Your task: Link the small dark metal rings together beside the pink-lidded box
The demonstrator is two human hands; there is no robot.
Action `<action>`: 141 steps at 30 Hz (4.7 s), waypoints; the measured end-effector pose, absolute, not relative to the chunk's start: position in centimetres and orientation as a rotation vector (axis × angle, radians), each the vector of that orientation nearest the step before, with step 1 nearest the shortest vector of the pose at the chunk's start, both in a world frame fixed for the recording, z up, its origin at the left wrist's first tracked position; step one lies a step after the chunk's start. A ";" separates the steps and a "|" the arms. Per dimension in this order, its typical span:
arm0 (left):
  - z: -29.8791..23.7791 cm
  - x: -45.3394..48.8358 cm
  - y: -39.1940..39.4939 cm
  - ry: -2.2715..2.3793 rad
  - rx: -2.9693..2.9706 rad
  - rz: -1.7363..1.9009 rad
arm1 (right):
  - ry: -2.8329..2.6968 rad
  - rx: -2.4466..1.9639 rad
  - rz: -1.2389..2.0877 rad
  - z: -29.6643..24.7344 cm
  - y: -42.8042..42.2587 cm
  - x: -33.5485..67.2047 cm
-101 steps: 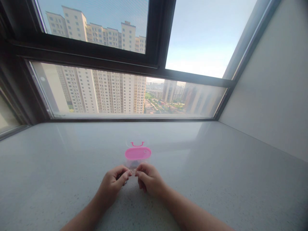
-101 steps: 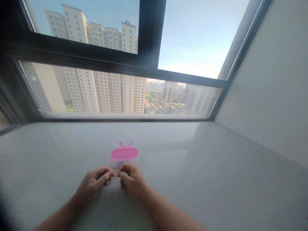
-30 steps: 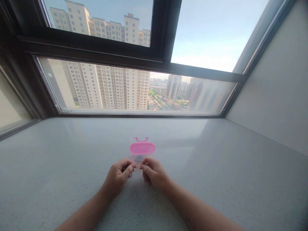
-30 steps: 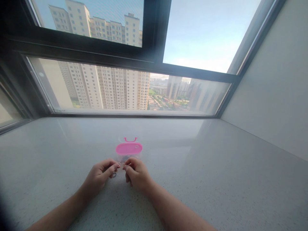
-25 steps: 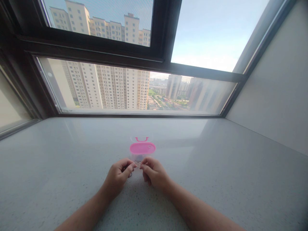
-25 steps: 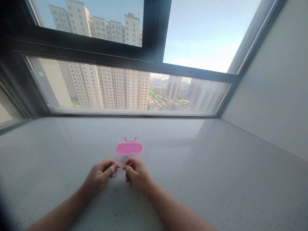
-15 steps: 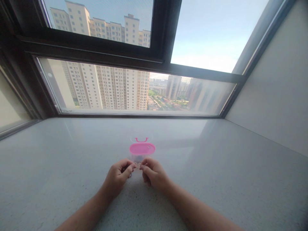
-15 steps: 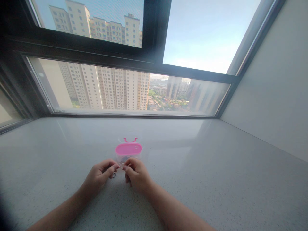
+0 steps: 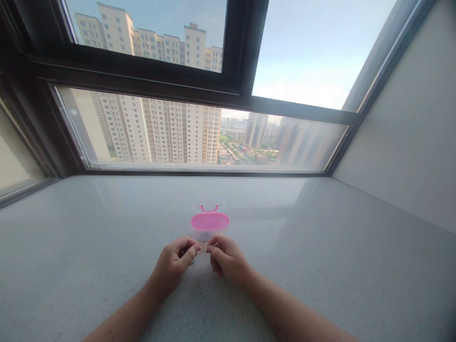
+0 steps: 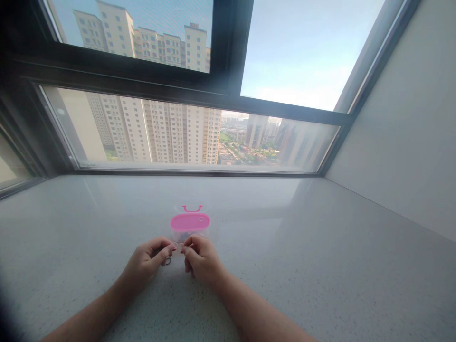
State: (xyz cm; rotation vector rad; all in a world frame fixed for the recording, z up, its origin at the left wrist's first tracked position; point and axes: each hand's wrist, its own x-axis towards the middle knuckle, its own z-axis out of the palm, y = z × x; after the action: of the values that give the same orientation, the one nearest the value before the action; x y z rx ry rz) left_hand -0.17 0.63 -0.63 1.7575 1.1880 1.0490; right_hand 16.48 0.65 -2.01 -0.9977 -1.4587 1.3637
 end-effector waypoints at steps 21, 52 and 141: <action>-0.5 -0.1 0.5 1.192 1.774 1.063 | -1.487 -1.000 1.355 -2.0 0.7 16.6; -0.6 -0.2 0.4 1.194 1.774 1.048 | -1.459 -0.951 1.377 -2.1 0.6 16.5; -0.1 0.2 0.2 1.171 1.888 1.014 | -1.558 -1.058 1.260 -2.1 0.6 16.5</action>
State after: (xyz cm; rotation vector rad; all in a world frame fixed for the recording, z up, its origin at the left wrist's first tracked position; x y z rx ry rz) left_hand 0.23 0.24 -0.14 1.8877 1.1715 1.0141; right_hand 16.49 0.59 -2.13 -1.0581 -1.5583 1.2601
